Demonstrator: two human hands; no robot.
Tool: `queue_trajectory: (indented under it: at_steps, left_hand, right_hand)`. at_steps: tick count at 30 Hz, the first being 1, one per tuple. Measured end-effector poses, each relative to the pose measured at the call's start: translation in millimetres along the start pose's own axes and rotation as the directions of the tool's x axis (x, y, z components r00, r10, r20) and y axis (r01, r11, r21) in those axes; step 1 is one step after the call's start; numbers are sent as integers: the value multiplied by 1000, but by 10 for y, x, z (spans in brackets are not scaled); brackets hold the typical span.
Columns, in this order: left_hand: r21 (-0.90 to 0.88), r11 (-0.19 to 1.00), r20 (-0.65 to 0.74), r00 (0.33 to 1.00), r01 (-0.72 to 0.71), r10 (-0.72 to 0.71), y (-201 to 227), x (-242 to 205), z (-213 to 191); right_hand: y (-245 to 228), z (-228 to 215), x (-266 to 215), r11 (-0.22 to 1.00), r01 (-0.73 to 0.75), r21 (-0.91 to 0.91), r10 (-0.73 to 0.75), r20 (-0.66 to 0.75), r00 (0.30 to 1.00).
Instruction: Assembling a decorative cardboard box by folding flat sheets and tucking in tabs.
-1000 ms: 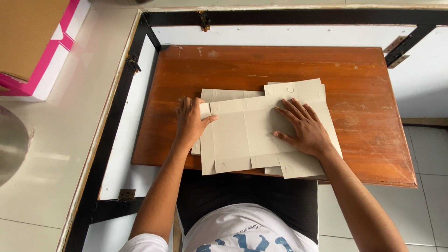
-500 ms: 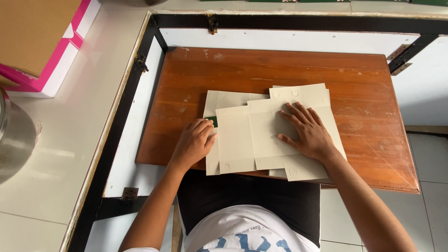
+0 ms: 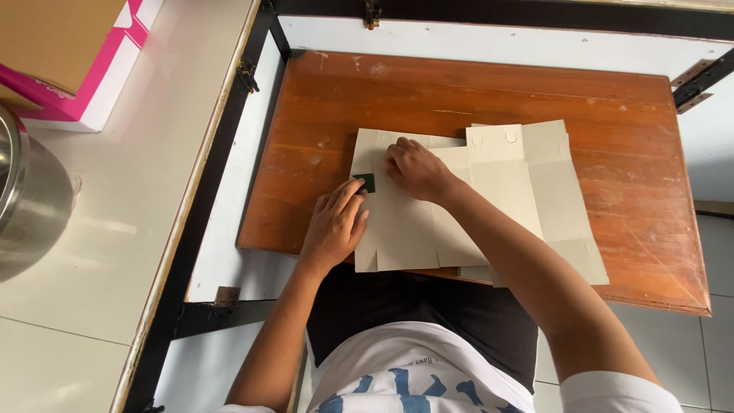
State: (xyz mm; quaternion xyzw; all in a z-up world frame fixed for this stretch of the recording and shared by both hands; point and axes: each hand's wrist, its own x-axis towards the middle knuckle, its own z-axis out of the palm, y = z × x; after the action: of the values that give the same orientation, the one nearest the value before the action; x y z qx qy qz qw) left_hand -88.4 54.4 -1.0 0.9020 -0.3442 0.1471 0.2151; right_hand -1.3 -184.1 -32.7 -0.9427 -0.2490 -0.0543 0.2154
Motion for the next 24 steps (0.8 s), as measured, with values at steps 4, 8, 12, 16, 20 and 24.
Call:
queue_trajectory:
  at_steps: [4,8,12,16,20,24]
  left_hand:
    - [0,1000,-23,1000,-5,5,-47,-40,57]
    - [25,999,-42,999,-30,31,-63,-49,107]
    - [44,998,-58,997,-40,42,-48,-35,82]
    - [65,996,-93,993,-66,72,-59,-48,93]
    - [19,998,-68,996,-59,60,-88,-53,137]
    - [68,997,-60,997,-48,52,-63,-82,110]
  right_hand:
    - [-208,-14,124,960,-185,-209,212,117,970]
    - [-362,-199,300,965,-259,-43,262,237,936]
    - [-251,-107,627,957,-283,-59,287,307,908]
    - [-198,99,871,943,-309,-127,333,392,858]
    - [-206,278,893,930,-345,-125,366,350,862]
    - [-302,101,750,907,-380,-184,420,300,857]
